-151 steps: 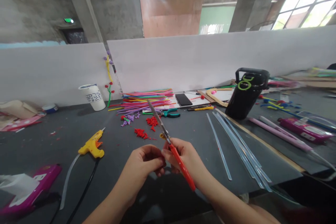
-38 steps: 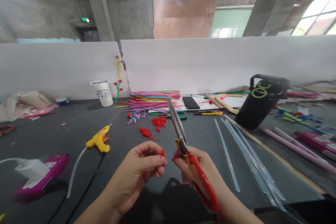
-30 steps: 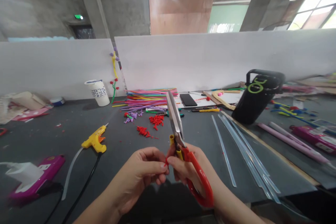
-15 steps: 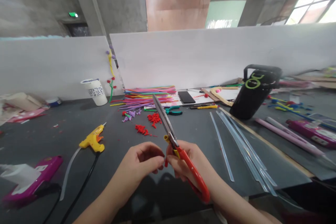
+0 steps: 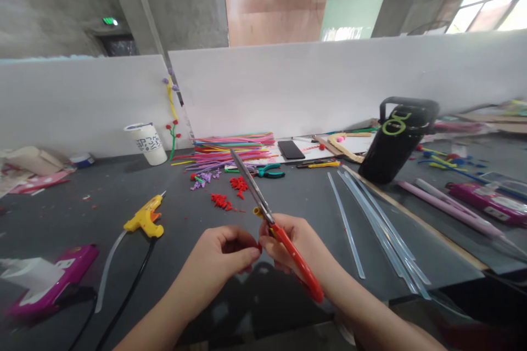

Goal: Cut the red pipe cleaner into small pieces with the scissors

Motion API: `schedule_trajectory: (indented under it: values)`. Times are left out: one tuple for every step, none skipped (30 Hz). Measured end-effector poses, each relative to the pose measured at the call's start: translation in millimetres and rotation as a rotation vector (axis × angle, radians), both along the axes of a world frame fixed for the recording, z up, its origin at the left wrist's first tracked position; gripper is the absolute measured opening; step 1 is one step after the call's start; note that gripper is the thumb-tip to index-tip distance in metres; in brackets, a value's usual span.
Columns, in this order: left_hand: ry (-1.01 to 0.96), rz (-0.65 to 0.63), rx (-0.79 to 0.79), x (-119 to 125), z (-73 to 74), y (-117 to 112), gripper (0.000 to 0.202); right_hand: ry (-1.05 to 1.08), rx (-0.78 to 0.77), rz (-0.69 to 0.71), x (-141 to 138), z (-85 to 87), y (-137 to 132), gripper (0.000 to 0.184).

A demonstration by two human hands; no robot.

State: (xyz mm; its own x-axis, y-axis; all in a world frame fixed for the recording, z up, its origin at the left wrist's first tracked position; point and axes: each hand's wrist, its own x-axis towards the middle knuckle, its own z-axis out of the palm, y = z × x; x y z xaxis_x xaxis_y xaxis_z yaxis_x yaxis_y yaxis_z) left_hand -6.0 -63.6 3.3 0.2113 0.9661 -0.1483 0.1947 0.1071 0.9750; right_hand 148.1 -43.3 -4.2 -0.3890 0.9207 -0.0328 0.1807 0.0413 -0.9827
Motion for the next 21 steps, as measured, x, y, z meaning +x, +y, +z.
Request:
schedule_trajectory:
  values:
    - [0.007,0.003,0.007,1,-0.9,0,0.01,-0.005,0.011,0.001,0,-0.3,0,0.004]
    - [0.016,0.005,0.019,3,-2.0,0,0.009,-0.012,0.02,0.001,-1,-0.8,0,0.005]
    - [0.023,0.007,0.03,4,-3.1,0,0.008,-0.02,0.025,0.0,-1,-1.4,-1,0.006]
    - [0.027,0.011,0.037,5,-3.9,-1,0.007,-0.028,0.031,0.002,-1,-2.0,-1,0.006]
    - [0.022,0.02,0.038,6,-4.3,-1,0.007,-0.035,0.041,0.002,-1,-2.5,-1,0.007]
    - [0.004,0.035,0.032,7,-4.0,-1,0.005,-0.041,0.059,-0.001,-1,-2.6,-1,0.006]
    - [-0.025,0.054,0.021,7,-3.0,-2,0.004,-0.049,0.088,-0.003,0,-2.3,-1,0.006]
    - [-0.066,0.074,0.012,7,-1.4,-2,0.003,-0.062,0.128,-0.007,1,-1.7,-1,0.006]
    - [-0.122,0.098,0.007,7,0.9,-3,0.003,-0.087,0.18,-0.015,2,-0.7,-2,0.006]
    - [-0.188,0.125,0.006,6,3.6,-3,0.003,-0.127,0.242,-0.024,4,0.2,-3,0.008]
    - [-0.259,0.152,0.007,4,6.4,-4,0.003,-0.175,0.309,-0.036,5,0.9,-4,0.01]
    - [-0.329,0.179,0.01,3,9.1,-5,0.004,-0.255,0.382,-0.047,7,1.1,-6,0.013]
    - [-0.393,0.206,0.011,1,11.6,-6,0.004,-0.335,0.446,-0.051,8,0.5,-8,0.015]
    - [-0.446,0.229,0.008,-1,13.7,-7,0.005,-0.416,0.502,-0.07,9,-0.8,-10,0.017]
    - [-0.481,0.246,0.003,-3,15.2,-9,0.005,-0.473,0.552,-0.083,10,-2.8,-11,0.019]
    - [-0.503,0.257,0.001,-4,16.4,-10,0.005,-0.514,0.596,-0.084,10,-5.4,-13,0.021]
    - [-0.519,0.264,0.004,-6,17.1,-11,0.005,-0.547,0.63,-0.087,11,-8.1,-14,0.022]
    - [-0.534,0.264,0.01,-7,17.7,-12,0.005,-0.576,0.661,-0.087,11,-10.8,-15,0.023]
    - [-0.553,0.263,0.018,-7,18.1,-12,0.006,-0.6,0.689,-0.09,11,-13.1,-16,0.023]
    - [-0.575,0.26,0.028,-8,18.4,-13,0.007,-0.626,0.707,-0.093,11,-14.9,-17,0.023]
    - [-0.598,0.26,0.035,-9,18.8,-13,0.008,-0.65,0.72,-0.096,11,-16.1,-17,0.022]
